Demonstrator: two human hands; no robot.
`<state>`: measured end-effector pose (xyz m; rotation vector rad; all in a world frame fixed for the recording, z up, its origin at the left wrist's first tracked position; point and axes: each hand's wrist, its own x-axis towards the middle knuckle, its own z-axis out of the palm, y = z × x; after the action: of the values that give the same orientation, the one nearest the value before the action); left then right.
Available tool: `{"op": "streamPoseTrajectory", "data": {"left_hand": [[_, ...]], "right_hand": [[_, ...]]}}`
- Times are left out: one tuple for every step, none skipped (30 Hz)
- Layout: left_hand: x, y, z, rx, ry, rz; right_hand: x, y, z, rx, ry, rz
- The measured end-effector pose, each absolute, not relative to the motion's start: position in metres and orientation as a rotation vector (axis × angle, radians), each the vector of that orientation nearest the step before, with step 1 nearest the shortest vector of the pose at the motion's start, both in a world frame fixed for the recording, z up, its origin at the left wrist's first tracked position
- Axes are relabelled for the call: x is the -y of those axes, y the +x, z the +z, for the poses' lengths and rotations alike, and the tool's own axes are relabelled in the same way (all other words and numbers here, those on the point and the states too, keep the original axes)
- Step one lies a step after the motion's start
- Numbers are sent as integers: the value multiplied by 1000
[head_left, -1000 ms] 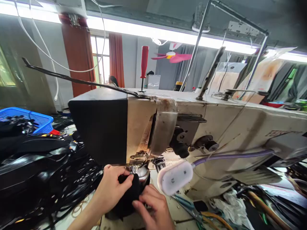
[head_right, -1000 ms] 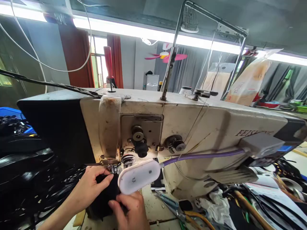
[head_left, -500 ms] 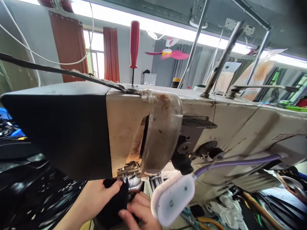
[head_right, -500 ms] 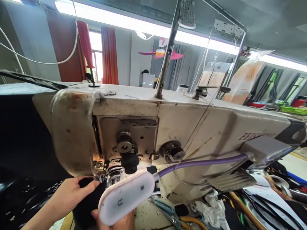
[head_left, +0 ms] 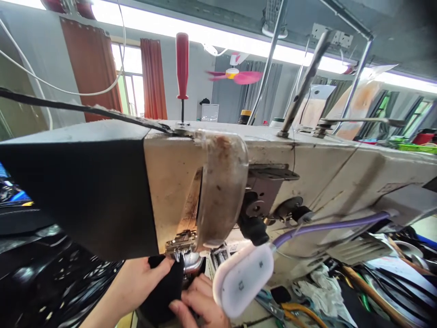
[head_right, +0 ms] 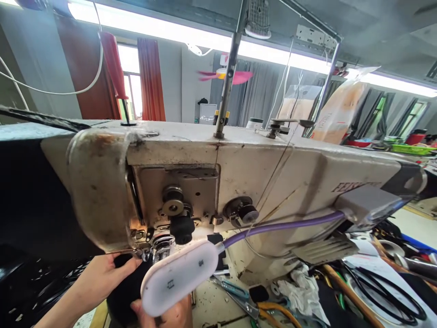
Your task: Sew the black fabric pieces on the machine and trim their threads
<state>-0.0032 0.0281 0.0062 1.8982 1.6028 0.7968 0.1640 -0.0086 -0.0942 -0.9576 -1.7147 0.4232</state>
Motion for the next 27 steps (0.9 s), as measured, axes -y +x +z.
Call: {"op": "streamPoseTrajectory", "data": {"left_hand": [[-28,-3,6,-1592,1896,789],[-28,-3,6,-1584,1889,784],[-28,-3,6,-1581,1880,782],[-29,-3,7,-1584,1876,780],[-29,-3,6,-1599,1875,779],[-29,-3,6,-1630,1877,778],[-30,-3,6,-1673,1880,773],[-30,-3,6,-1715,1888,762],[-31,-3,6,-1745,1903,745],[-32,-4,5,-1764,1921,732],[-33,-5,5,-1774,1943,727],[-34,-6,5,-1778,1965,734],[-35,-8,4,-1774,1985,745],[-36,-10,3,-1763,2002,757],[-37,-12,2,-1747,2022,768],[-38,-14,0,-1725,2048,773],[-39,-16,-2,-1694,2077,768],[-39,-17,-4,-1675,2099,764],[-40,-17,-6,-1673,2108,758],[-40,-17,-7,-1685,2105,754],[-39,-17,-9,-1696,2093,742],[-39,-17,-10,-1708,2076,733],[-39,-17,-12,-1727,2049,726],[-39,-18,-12,-1743,2013,726],[-40,-21,-12,-1747,1971,752],[-42,-25,-12,-1737,1923,820],[-45,-29,-11,-1712,1877,911]], "right_hand": [[9,165,-94,1730,-951,415],[9,165,-94,1741,-946,410],[10,166,-94,1744,-945,407],[10,165,-94,1742,-946,406],[9,165,-93,1733,-950,406],[9,163,-93,1721,-956,406],[9,162,-93,1707,-965,405],[8,161,-93,1691,-974,402],[7,160,-93,1677,-983,399],[6,159,-93,1665,-991,396],[6,158,-93,1656,-997,394],[5,158,-94,1650,-1001,393],[4,158,-94,1645,-1003,395],[4,159,-94,1640,-1005,401],[3,159,-94,1635,-1005,409],[3,159,-94,1629,-1006,419],[3,159,-93,1622,-1008,427],[4,158,-93,1613,-1010,433],[4,157,-94,1604,-1013,432],[5,156,-94,1594,-1017,427],[7,156,-95,1584,-1020,417],[8,155,-95,1572,-1023,405],[8,156,-96,1557,-1027,394],[8,158,-95,1534,-1032,387],[6,161,-93,1502,-1038,395],[3,165,-89,1465,-1043,413],[-2,170,-84,1431,-1046,438]]}}
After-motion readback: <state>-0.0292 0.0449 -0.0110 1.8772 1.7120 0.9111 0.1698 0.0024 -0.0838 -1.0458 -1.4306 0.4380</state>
